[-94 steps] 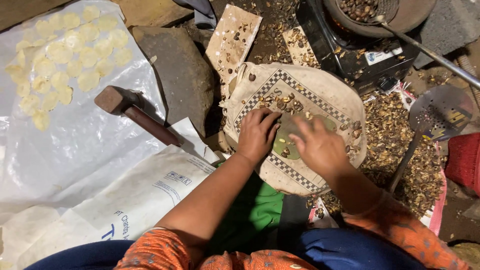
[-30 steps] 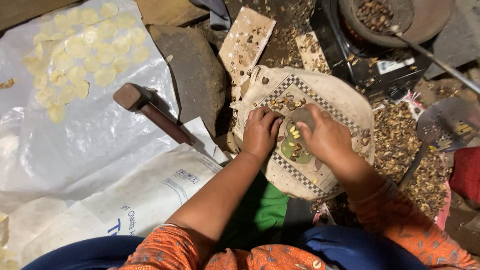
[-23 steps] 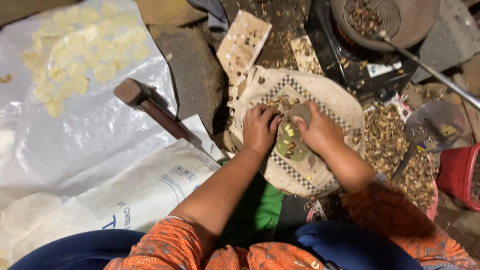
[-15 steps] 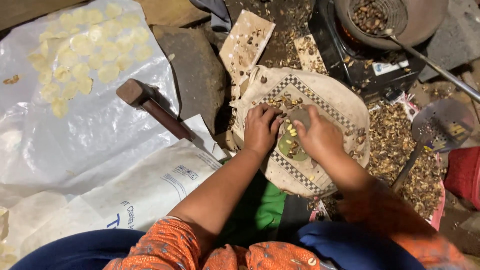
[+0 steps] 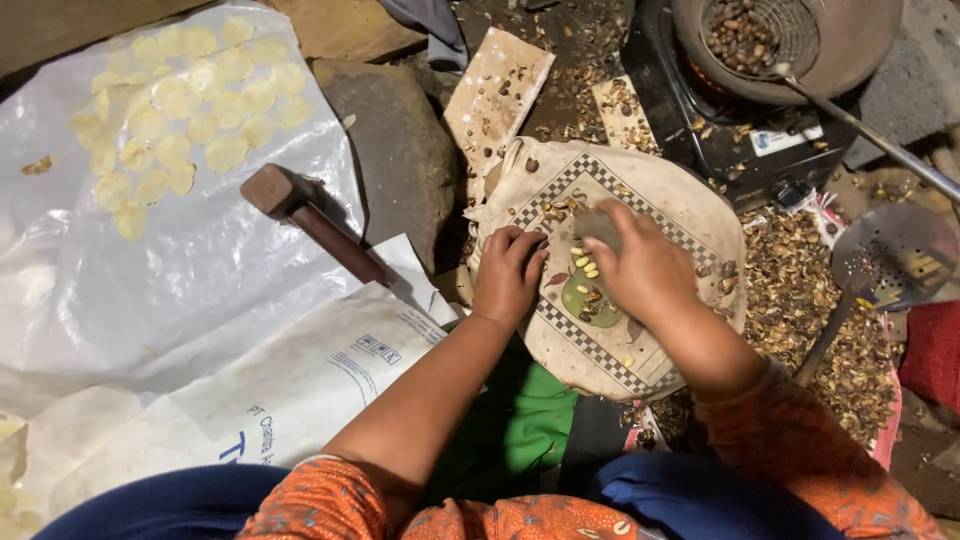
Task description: Roasting seeds in a pan, peeling them manually with a stone, and flattening them with a wooden mallet to make chips.
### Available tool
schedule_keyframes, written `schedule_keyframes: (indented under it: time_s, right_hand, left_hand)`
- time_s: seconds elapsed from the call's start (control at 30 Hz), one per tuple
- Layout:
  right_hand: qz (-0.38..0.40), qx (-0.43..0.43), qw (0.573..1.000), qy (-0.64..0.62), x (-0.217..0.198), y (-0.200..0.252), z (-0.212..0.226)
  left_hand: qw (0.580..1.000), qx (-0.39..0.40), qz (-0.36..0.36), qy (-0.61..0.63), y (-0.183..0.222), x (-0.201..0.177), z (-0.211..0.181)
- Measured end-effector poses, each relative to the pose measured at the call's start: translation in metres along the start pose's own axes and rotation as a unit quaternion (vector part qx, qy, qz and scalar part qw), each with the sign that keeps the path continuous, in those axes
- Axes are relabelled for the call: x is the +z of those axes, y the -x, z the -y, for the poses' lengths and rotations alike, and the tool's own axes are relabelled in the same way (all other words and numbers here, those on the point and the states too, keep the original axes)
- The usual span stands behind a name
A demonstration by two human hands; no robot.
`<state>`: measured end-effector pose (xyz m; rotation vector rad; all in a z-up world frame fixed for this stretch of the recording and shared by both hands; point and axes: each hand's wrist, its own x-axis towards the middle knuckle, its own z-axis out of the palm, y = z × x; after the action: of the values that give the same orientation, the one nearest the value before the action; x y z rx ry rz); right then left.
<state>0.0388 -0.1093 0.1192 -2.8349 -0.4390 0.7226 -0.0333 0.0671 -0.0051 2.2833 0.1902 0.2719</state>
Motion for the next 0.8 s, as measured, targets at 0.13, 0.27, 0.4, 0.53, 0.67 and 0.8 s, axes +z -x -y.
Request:
schedule_keyframes:
  time_s: [0.13,0.27,0.4,0.53,0.67,0.8]
  right_hand:
    - [-0.058,-0.069,0.996,0.013,-0.01,0.006,0.021]
    - [-0.068,-0.021,0.997,-0.028,-0.009,-0.009,0.006]
    - [0.005,0.045,0.997,-0.07,0.003,-0.018,-0.005]
    - [-0.053,-0.031,0.995,0.083,0.017,-0.009,-0.004]
    - [-0.04,-0.043,0.993,0.1,0.002,-0.02,0.003]
    - [-0.103,-0.102,0.989,0.022,-0.001,-0.014,0.03]
  left_hand:
    - [1.0,0.004,-0.007,0.001,-0.003,-0.005,-0.002]
    - [0.999,0.001,-0.005,-0.04,-0.019,0.002,0.001]
    - [0.999,0.003,-0.017,-0.039,-0.028,0.018,-0.002]
    - [0.997,0.025,0.02,-0.064,-0.015,-0.009,-0.02]
    - [0.99,0.039,0.098,-0.096,-0.004,-0.01,-0.011]
    - [0.98,-0.02,0.157,-0.12,-0.007,-0.016,-0.018]
